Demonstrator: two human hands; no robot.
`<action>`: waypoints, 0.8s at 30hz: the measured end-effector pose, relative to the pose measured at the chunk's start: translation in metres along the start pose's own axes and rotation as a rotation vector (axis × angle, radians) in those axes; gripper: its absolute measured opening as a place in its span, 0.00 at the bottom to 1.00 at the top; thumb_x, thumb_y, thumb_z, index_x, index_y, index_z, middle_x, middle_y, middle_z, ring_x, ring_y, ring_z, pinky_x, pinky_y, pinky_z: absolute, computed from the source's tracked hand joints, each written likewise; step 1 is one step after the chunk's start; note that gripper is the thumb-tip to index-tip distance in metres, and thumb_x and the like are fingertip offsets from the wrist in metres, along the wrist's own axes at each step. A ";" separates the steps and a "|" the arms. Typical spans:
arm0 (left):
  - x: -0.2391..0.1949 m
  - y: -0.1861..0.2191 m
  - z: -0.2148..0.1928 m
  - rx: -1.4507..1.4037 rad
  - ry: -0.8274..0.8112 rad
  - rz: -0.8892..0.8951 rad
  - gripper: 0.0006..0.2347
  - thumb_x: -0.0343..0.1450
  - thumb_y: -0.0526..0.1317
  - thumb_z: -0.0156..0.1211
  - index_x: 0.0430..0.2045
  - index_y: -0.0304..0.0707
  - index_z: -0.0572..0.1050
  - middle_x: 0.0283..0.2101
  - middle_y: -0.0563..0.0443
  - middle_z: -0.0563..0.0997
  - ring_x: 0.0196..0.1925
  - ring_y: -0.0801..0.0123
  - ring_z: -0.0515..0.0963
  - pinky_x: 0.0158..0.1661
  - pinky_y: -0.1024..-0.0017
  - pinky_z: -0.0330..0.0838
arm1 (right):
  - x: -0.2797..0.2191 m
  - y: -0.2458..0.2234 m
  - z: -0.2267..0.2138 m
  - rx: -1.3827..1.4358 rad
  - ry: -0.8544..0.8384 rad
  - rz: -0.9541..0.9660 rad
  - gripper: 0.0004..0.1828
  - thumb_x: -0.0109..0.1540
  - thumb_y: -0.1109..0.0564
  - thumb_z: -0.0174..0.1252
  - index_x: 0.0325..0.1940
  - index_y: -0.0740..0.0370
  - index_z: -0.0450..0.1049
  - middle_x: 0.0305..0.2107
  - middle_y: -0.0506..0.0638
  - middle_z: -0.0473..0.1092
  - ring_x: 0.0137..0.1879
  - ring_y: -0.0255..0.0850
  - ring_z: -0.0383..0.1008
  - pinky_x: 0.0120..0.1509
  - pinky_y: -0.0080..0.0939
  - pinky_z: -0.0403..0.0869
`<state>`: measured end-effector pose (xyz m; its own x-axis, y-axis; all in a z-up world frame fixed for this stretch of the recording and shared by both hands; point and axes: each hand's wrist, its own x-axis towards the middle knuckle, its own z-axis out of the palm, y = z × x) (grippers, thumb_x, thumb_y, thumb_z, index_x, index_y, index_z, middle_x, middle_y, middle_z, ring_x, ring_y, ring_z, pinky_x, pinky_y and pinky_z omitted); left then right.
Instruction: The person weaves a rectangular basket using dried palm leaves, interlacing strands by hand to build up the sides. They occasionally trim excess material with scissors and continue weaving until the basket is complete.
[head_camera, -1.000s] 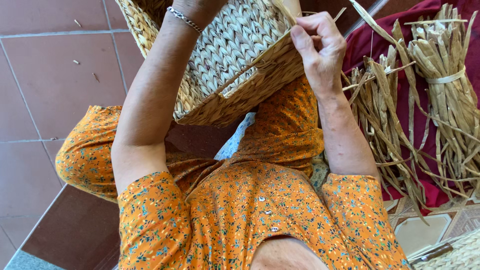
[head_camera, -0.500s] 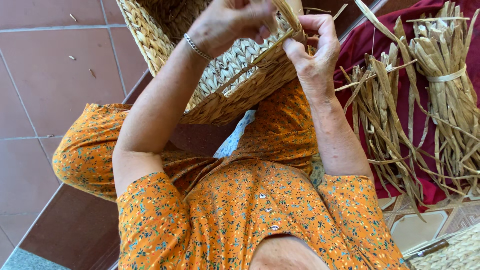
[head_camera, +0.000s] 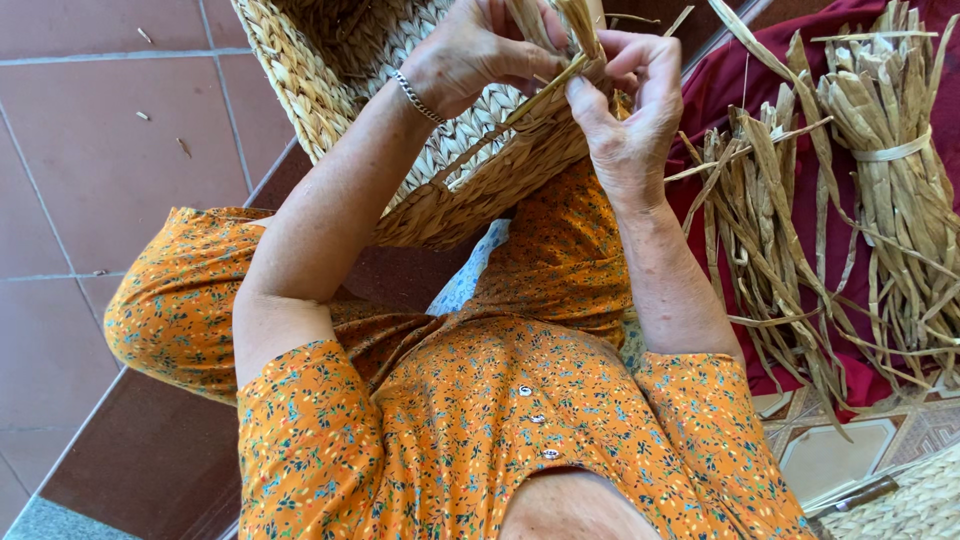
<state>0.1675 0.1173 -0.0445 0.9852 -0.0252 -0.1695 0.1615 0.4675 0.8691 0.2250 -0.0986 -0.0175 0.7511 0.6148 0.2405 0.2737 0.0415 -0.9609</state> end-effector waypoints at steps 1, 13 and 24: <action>0.002 0.001 0.001 0.069 -0.002 0.011 0.07 0.69 0.30 0.74 0.36 0.36 0.81 0.34 0.53 0.85 0.34 0.75 0.84 0.37 0.76 0.80 | 0.000 0.001 -0.001 -0.040 -0.010 -0.025 0.15 0.71 0.67 0.65 0.50 0.61 0.63 0.53 0.53 0.72 0.52 0.34 0.76 0.61 0.39 0.81; -0.003 0.011 0.002 0.031 -0.077 -0.023 0.06 0.71 0.34 0.70 0.39 0.34 0.83 0.32 0.55 0.83 0.32 0.78 0.79 0.34 0.79 0.73 | 0.002 -0.029 0.001 -0.246 -0.045 -0.107 0.11 0.70 0.68 0.68 0.52 0.64 0.73 0.57 0.52 0.72 0.55 0.37 0.77 0.60 0.37 0.79; 0.000 0.010 0.005 0.199 -0.097 0.076 0.06 0.72 0.35 0.73 0.38 0.34 0.82 0.35 0.56 0.83 0.35 0.79 0.81 0.37 0.78 0.77 | 0.006 -0.045 -0.001 -1.019 -0.079 -0.547 0.08 0.63 0.63 0.71 0.40 0.58 0.76 0.35 0.47 0.69 0.44 0.43 0.69 0.50 0.46 0.66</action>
<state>0.1690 0.1178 -0.0340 0.9943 -0.0856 -0.0632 0.0855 0.2885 0.9537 0.2178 -0.0980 0.0276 0.3533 0.7596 0.5460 0.9344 -0.3145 -0.1671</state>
